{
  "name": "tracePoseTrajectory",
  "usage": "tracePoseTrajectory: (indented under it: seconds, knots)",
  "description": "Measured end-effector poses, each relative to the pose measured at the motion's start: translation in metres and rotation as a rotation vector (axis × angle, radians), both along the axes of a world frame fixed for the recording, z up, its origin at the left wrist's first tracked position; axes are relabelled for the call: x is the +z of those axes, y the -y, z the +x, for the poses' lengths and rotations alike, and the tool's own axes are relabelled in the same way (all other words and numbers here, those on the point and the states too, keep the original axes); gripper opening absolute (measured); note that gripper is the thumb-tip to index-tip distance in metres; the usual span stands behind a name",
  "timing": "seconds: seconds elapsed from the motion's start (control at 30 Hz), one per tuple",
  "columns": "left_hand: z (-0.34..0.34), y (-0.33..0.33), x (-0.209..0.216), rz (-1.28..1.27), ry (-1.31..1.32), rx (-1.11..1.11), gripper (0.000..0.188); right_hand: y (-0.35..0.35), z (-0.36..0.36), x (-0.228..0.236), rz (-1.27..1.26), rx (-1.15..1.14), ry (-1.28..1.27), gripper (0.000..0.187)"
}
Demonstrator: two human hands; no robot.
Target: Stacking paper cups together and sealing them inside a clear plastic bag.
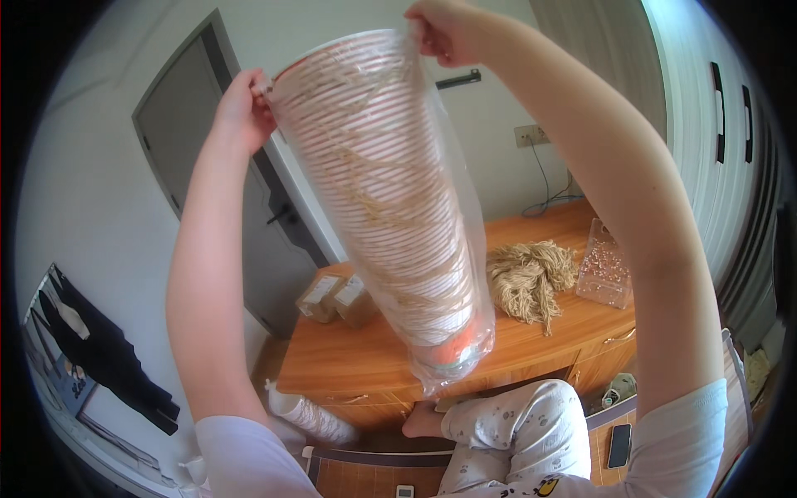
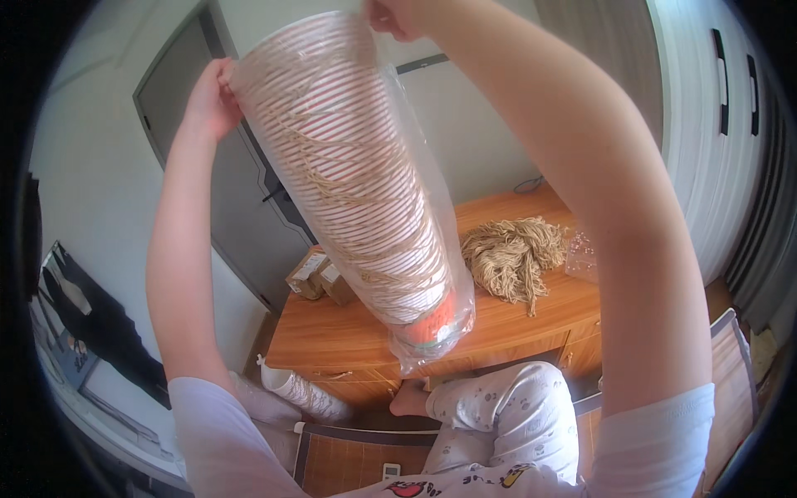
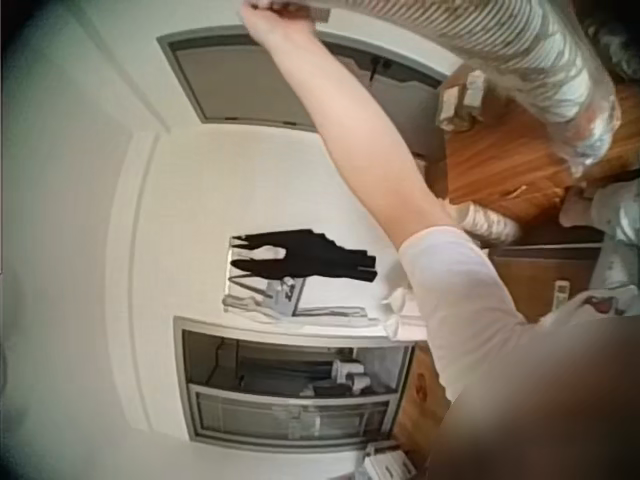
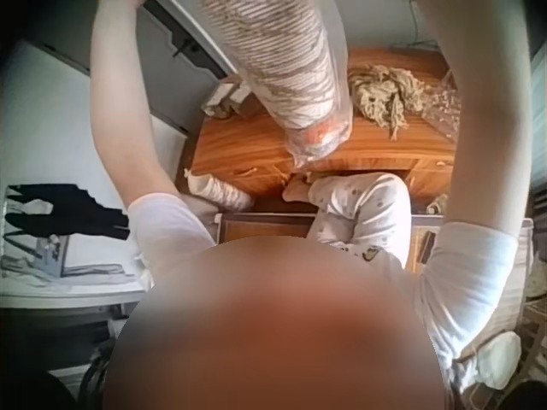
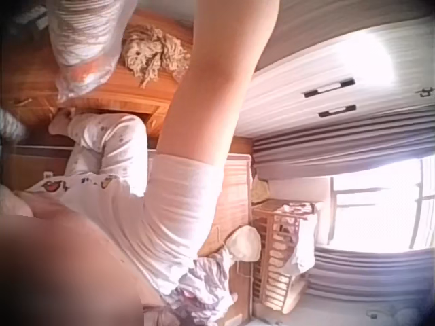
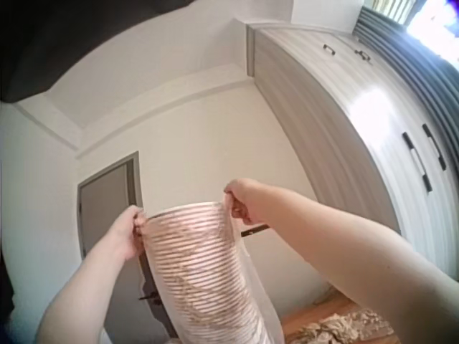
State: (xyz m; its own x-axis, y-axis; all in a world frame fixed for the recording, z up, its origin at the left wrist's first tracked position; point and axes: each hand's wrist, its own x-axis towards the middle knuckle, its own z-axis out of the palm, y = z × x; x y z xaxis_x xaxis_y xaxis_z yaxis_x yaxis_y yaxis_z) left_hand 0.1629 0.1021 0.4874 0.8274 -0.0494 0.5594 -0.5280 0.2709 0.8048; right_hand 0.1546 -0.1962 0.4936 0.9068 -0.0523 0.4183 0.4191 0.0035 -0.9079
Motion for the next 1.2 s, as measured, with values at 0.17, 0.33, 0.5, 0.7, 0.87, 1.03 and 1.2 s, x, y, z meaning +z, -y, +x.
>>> tracePoseTrajectory:
  seconds: [0.17, 0.33, 0.5, 0.7, 0.87, 1.03, 1.2]
  knots:
    - [-0.006, -0.026, 0.059, 0.026, -0.070, -0.039, 0.028, -0.046, -0.063, 0.039, 0.065, -0.045, 0.062, 0.033]
    - [-0.008, -0.004, 0.080, -0.008, 0.055, -0.194, 0.022, -0.012, -0.071, 0.053, 0.241, -0.012, 0.164, 0.034]
    - [-0.022, -0.024, -0.011, 0.063, 0.367, -0.019, 0.043, -0.015, -0.081, -0.033, 0.192, 0.199, 0.431, 0.031]
    - [-0.051, -0.026, -0.275, 0.211, 0.273, 0.178, 0.075, 0.023, -0.048, -0.233, -0.252, -0.031, 0.351, 0.061]
    - [-0.060, -0.014, -0.479, 0.183, 0.009, 0.270, 0.078, -0.007, -0.038, -0.355, -0.124, 0.026, -0.010, 0.062]
    - [-0.058, 0.024, -0.545, 0.019, -0.062, 0.180, 0.080, -0.052, -0.032, -0.422, 0.031, 0.140, 0.089, 0.060]
    - [-0.077, 0.058, -0.535, 0.045, -0.170, 0.566, 0.041, -0.072, -0.030, -0.438, 0.163, 0.044, 0.107, 0.054]
